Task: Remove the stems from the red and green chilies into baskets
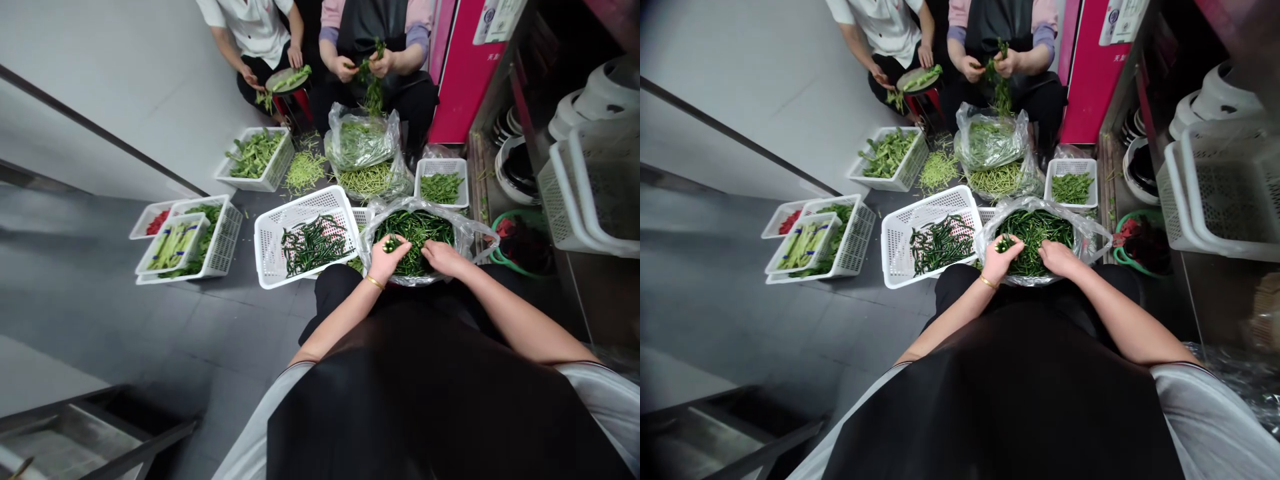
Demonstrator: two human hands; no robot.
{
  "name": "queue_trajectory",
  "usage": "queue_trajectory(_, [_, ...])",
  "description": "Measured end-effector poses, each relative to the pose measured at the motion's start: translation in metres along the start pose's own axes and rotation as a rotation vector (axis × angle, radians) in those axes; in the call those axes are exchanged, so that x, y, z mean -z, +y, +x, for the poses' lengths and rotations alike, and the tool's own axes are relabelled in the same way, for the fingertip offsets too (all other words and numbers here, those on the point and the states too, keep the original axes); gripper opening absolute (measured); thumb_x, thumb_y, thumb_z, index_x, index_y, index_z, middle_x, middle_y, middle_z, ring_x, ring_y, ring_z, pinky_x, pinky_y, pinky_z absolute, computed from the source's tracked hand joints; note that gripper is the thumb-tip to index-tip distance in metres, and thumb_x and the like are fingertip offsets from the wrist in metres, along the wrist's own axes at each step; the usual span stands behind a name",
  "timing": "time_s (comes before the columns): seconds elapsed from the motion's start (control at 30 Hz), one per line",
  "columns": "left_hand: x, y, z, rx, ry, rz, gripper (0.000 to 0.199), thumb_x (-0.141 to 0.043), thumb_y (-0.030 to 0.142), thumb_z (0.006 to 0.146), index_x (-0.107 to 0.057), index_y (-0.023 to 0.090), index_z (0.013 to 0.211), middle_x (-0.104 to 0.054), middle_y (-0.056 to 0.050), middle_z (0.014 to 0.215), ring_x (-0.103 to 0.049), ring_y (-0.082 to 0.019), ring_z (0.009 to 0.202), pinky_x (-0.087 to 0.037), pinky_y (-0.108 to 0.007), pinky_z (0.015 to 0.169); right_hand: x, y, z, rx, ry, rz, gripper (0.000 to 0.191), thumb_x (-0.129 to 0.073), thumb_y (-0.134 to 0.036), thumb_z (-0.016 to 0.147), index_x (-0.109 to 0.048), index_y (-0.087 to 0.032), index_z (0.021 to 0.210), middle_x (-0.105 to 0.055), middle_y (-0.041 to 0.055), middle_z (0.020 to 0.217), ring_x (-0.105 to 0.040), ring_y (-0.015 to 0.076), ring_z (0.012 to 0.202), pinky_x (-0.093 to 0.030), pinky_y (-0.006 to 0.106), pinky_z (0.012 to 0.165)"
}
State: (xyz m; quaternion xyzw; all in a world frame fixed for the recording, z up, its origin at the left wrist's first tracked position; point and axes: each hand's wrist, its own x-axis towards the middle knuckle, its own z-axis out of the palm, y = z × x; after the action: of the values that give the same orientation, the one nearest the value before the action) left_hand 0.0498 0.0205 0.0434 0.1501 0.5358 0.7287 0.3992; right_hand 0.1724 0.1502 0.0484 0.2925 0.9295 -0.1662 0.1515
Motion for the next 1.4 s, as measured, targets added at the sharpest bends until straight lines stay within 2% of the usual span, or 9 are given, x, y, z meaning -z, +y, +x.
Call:
queue_trajectory(0.2, [0.038, -0.004, 0.014, 0.313, -0.012, -0.244, 0.033, -0.083, 0.030, 0.063, -0.058, 0.013, 0.074, -0.061, -0.002, 0.067, -0.046, -0.004, 0.049, -0.029, -0.017, 0.043, -0.023, 0.011, 0.027, -0.217, -0.032, 0.087, 0.049, -0.049, -0.055, 0.090, -0.072, -0.013, 0.087, -0.073, 0.0179, 0.099, -0.068, 0.0282, 0.094, -0.048, 0.032, 0.073])
queue_trajectory(0.33, [0.043, -0.006, 0.013, 0.321, -0.058, -0.135, 0.028, -0.083, 0.023, 0.062, -0.062, 0.012, 0.077, -0.062, -0.002, 0.065, -0.045, -0.005, 0.047, -0.031, -0.019, 0.043, -0.015, 0.023, 0.041, -0.239, 0.108, 0.303, 0.034, -0.050, -0.039, 0.090, -0.073, -0.014, 0.084, -0.073, 0.0078, 0.073, -0.067, 0.0182, 0.070, -0.046, 0.024, 0.064])
queue_trajectory(0.43, [0.040, -0.009, 0.015, 0.308, -0.043, -0.100, 0.026, -0.083, 0.024, 0.063, -0.062, 0.012, 0.070, -0.057, -0.001, 0.058, -0.045, -0.006, 0.047, -0.031, -0.022, 0.044, -0.002, 0.027, 0.038, -0.208, 0.228, 0.208, 0.032, -0.054, -0.041, 0.087, -0.074, -0.016, 0.093, -0.074, 0.0088, 0.083, -0.068, 0.0201, 0.077, -0.047, 0.026, 0.067])
queue_trajectory(0.63, [0.039, -0.014, 0.014, 0.394, -0.072, -0.137, 0.020, -0.081, 0.020, 0.065, -0.063, 0.013, 0.069, -0.058, -0.002, 0.059, -0.051, -0.009, 0.051, -0.037, -0.022, 0.047, -0.025, 0.006, 0.029, -0.210, 0.014, 0.013, 0.041, -0.056, -0.049, 0.087, -0.075, -0.013, 0.092, -0.072, 0.0179, 0.102, -0.067, 0.0264, 0.095, -0.048, 0.031, 0.074])
queue_trajectory(0.77, [0.042, -0.010, 0.011, 0.382, -0.067, -0.089, 0.022, -0.083, 0.021, 0.063, -0.065, 0.013, 0.072, -0.064, -0.004, 0.064, -0.055, -0.010, 0.053, -0.040, -0.021, 0.048, -0.023, 0.009, 0.037, -0.206, 0.179, 0.220, 0.028, -0.054, -0.038, 0.087, -0.072, -0.017, 0.081, -0.074, 0.0099, 0.084, -0.067, 0.0208, 0.081, -0.046, 0.027, 0.070])
queue_trajectory(0.93, [0.024, -0.006, 0.014, 0.193, -0.131, 0.008, 0.024, -0.085, 0.022, 0.060, -0.067, 0.012, 0.072, -0.068, -0.006, 0.071, -0.053, -0.008, 0.052, -0.041, -0.022, 0.050, 0.008, 0.001, 0.034, -0.049, 0.208, 0.648, 0.032, -0.062, -0.048, 0.080, -0.063, -0.018, 0.071, -0.062, 0.0005, 0.055, -0.055, 0.0125, 0.050, -0.043, 0.024, 0.054])
queue_trajectory(1.1, [0.006, -0.010, 0.013, 0.155, -0.110, 0.032, 0.025, -0.086, 0.023, 0.058, -0.066, 0.012, 0.068, -0.065, -0.002, 0.063, -0.052, -0.009, 0.051, -0.042, -0.024, 0.052, 0.002, -0.024, 0.014, 0.139, 0.276, 0.902, 0.044, -0.054, -0.061, 0.083, -0.062, -0.018, 0.080, -0.060, -0.0004, 0.056, -0.051, 0.0116, 0.047, -0.039, 0.023, 0.048])
queue_trajectory(1.33, [0.024, -0.013, 0.011, 0.437, -0.115, -0.188, 0.017, -0.077, 0.022, 0.070, -0.066, 0.009, 0.072, -0.061, -0.002, 0.058, -0.050, -0.006, 0.049, -0.042, -0.020, 0.049, -0.029, -0.023, -0.004, 0.240, 0.054, 0.732, 0.044, -0.043, -0.057, 0.090, -0.062, -0.019, 0.078, -0.057, -0.0018, 0.055, -0.053, 0.0131, 0.048, -0.040, 0.024, 0.052])
queue_trajectory(1.4, [0.028, -0.013, 0.013, 0.450, -0.141, -0.224, 0.014, -0.075, 0.020, 0.070, -0.066, 0.009, 0.074, -0.063, -0.002, 0.061, -0.049, -0.005, 0.048, -0.040, -0.018, 0.047, -0.033, -0.026, -0.007, 0.313, 0.108, 0.621, 0.042, -0.036, -0.048, 0.094, -0.061, -0.019, 0.076, -0.060, 0.0000, 0.058, -0.054, 0.0132, 0.052, -0.040, 0.024, 0.056])
